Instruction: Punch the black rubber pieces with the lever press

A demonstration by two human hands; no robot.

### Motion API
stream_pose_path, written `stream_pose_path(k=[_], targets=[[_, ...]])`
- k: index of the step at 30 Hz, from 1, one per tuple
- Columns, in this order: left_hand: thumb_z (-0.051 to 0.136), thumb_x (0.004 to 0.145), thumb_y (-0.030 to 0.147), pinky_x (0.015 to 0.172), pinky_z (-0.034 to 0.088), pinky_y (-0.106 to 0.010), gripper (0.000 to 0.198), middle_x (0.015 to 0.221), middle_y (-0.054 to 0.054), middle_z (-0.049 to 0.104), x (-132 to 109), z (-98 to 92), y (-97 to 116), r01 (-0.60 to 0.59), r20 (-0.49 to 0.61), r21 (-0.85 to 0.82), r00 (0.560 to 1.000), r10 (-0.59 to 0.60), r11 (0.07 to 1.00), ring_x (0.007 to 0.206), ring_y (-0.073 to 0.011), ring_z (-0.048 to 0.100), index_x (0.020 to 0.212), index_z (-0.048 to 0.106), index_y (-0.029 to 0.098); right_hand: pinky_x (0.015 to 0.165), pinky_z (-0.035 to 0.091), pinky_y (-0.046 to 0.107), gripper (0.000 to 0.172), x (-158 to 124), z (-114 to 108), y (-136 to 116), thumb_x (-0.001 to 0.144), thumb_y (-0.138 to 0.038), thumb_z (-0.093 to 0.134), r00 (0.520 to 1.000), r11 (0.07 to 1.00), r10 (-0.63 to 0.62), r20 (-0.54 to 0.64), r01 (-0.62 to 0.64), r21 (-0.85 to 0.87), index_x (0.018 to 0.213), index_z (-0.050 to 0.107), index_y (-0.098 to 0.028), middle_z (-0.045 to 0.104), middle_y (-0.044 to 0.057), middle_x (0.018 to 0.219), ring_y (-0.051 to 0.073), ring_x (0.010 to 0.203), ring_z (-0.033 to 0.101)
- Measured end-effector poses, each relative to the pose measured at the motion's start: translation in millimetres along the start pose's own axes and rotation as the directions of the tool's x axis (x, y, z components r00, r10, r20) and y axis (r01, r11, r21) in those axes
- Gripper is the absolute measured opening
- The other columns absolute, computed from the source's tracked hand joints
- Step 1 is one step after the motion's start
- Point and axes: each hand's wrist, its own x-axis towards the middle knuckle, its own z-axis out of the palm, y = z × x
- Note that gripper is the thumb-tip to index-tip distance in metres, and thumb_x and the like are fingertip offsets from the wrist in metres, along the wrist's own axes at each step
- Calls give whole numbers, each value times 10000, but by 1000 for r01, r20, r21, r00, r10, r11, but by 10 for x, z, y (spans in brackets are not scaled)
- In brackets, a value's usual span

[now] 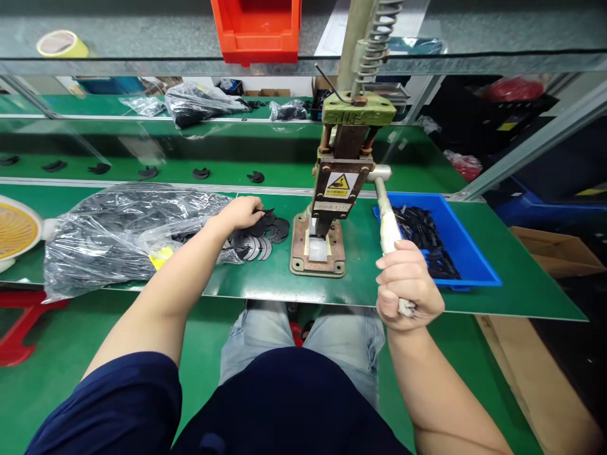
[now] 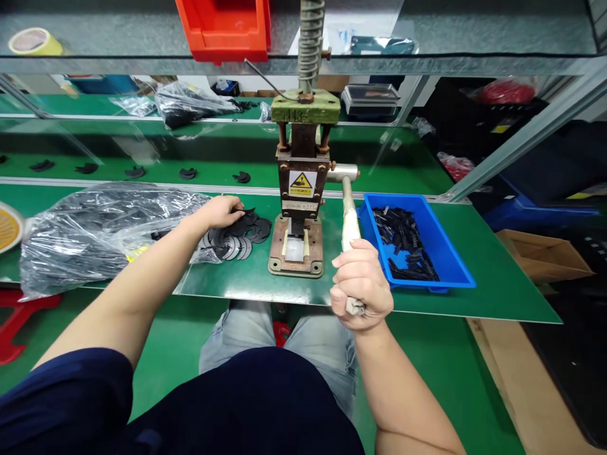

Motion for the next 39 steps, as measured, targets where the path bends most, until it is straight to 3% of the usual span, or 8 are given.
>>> stream_pose_path(k=[3,6,12,15,21,27,32,39], targets=[[705,882,345,858,560,-372,161,1108,-101,819,-182,48,117,77,-42,-266,995,-92,961,1004,-291,751,960,598,252,996,547,628,124,-10,6,-23,855,-304,671,1000,1000,-7,-13,7,9,750,606,-290,645,-26,649,223,750,696],[745,854,402,726,545,-318,296,966,-66,793,-335,193,263,117,13,-558,991,-133,821,881,-240,737,881,484,264,1022,541,638,95,-22,-8,-64,873,-322,656,1000,1000,30,8,-30,9,786,621,-305,652,-24,654,233,771,707],[905,715,517,486,342,-215,580,726,25,655,-590,426,686,233,211,-919,972,-102,317,530,-105,513,795,396,251,1062,532,638,87,-46,-36,-86,872,-322,658,997,998,59,45,-59,4,799,612,-314,658,-31,664,230,799,720],[936,698,533,503,358,-211,594,601,85,506,-649,439,906,212,204,-960,977,-65,181,497,-86,463,777,428,237,1061,535,647,110,-55,-27,-69,864,-333,663,998,998,55,23,-55,-3,771,605,-319,656,-37,658,229,779,715],[935,724,595,526,460,-221,547,633,25,635,-526,564,1166,176,125,-960,965,-231,216,525,-104,604,822,577,194,1031,551,643,132,-44,-5,-47,872,-361,656,999,999,47,8,-47,-4,757,601,-325,640,-33,640,234,767,708],[1009,712,375,589,599,-243,502,750,-13,733,-321,668,1354,300,276,-948,941,-195,109,566,-109,689,939,614,165,1052,533,642,141,-52,-7,-41,890,-369,665,999,999,48,11,-48,11,765,613,-328,636,-35,655,226,780,700],[962,801,341,556,609,-248,424,601,-6,673,-178,640,1479,391,361,-897,917,-172,204,527,-136,694,817,574,170,1041,540,646,191,-64,-15,-35,909,-430,656,998,998,63,15,-63,-14,751,609,-333,638,-42,642,226,757,709],[913,858,334,490,556,-213,396,574,-27,683,-31,545,1578,477,435,-783,879,-195,399,511,-170,714,832,544,191,1054,567,579,198,-39,21,-48,929,-386,640,1000,1000,19,-14,-19,4,760,594,-294,644,-49,647,188,789,722]])
